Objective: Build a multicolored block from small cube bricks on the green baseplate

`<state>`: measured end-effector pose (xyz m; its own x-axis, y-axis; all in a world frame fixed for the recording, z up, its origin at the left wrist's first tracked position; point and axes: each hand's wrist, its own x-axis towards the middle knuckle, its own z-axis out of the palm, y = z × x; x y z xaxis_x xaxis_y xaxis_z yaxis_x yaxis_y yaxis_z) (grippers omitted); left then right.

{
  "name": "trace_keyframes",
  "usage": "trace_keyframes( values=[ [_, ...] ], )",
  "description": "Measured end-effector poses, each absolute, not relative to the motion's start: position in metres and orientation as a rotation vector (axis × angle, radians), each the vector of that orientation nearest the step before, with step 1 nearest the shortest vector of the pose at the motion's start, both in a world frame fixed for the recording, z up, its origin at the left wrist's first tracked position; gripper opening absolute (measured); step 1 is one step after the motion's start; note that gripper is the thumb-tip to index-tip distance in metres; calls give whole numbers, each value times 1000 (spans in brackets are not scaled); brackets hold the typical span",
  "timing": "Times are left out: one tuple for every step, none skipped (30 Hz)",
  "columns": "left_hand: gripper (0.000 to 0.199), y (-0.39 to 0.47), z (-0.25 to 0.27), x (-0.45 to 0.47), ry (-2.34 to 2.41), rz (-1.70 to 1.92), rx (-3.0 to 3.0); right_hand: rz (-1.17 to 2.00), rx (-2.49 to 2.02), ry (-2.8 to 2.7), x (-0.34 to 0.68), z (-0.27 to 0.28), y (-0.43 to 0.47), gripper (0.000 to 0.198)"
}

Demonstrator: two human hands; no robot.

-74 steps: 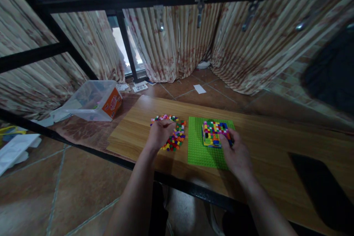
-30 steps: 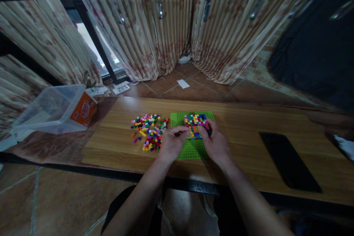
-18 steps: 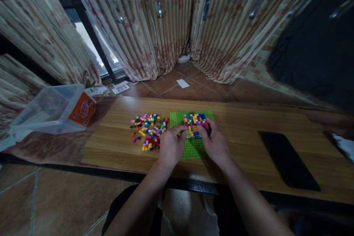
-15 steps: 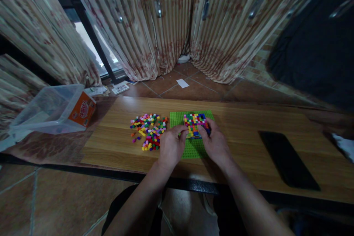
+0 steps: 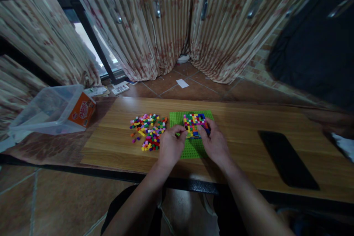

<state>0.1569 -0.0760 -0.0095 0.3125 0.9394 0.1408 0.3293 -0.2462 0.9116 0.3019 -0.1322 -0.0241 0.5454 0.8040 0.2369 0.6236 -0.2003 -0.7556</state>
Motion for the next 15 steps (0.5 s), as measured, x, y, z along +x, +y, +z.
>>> trace_keyframes(
  values=[
    [7, -75, -9, 158, 1136, 928, 1714, 268, -1916, -1158, 302, -24, -132, 62],
    [5, -75, -9, 158, 1130, 926, 1677, 278, -1916, -1155, 302, -23, -132, 63],
    [4, -74, -9, 159, 1127, 925, 1645, 292, -1918, -1151, 302, -22, -132, 63],
    [4, -73, -9, 160, 1126, 925, 1619, 304, -1923, -1146, 301, -20, -133, 64],
    [3, -73, -9, 161, 1126, 926, 1598, 317, -1928, -1139, 301, -19, -133, 65],
    [4, -72, -9, 161, 1125, 926, 1582, 326, -1933, -1131, 300, -18, -133, 67],
    [4, -71, -9, 162, 1120, 928, 1565, 333, -1938, -1124, 299, -18, -133, 69],
    [4, -69, -10, 162, 1110, 931, 1550, 335, -1945, -1115, 298, -18, -133, 70],
    [4, -68, -10, 163, 1097, 937, 1536, 333, -1953, -1106, 297, -18, -133, 71],
    [5, -67, -11, 163, 1083, 943, 1520, 326, -1961, -1098, 295, -19, -132, 73],
    [5, -66, -12, 163, 1069, 948, 1500, 312, -1968, -1087, 293, -20, -132, 75],
    [6, -66, -13, 163, 1058, 951, 1473, 293, -1974, -1078, 291, -21, -131, 77],
    [7, -65, -14, 163, 1051, 950, 1440, 274, -1976, -1070, 290, -22, -130, 78],
    [9, -65, -14, 163, 1046, 944, 1399, 258, -1974, -1063, 288, -22, -130, 79],
    [10, -65, -14, 163, 1042, 934, 1353, 249, -1972, -1056, 287, -23, -129, 78]
  ],
)
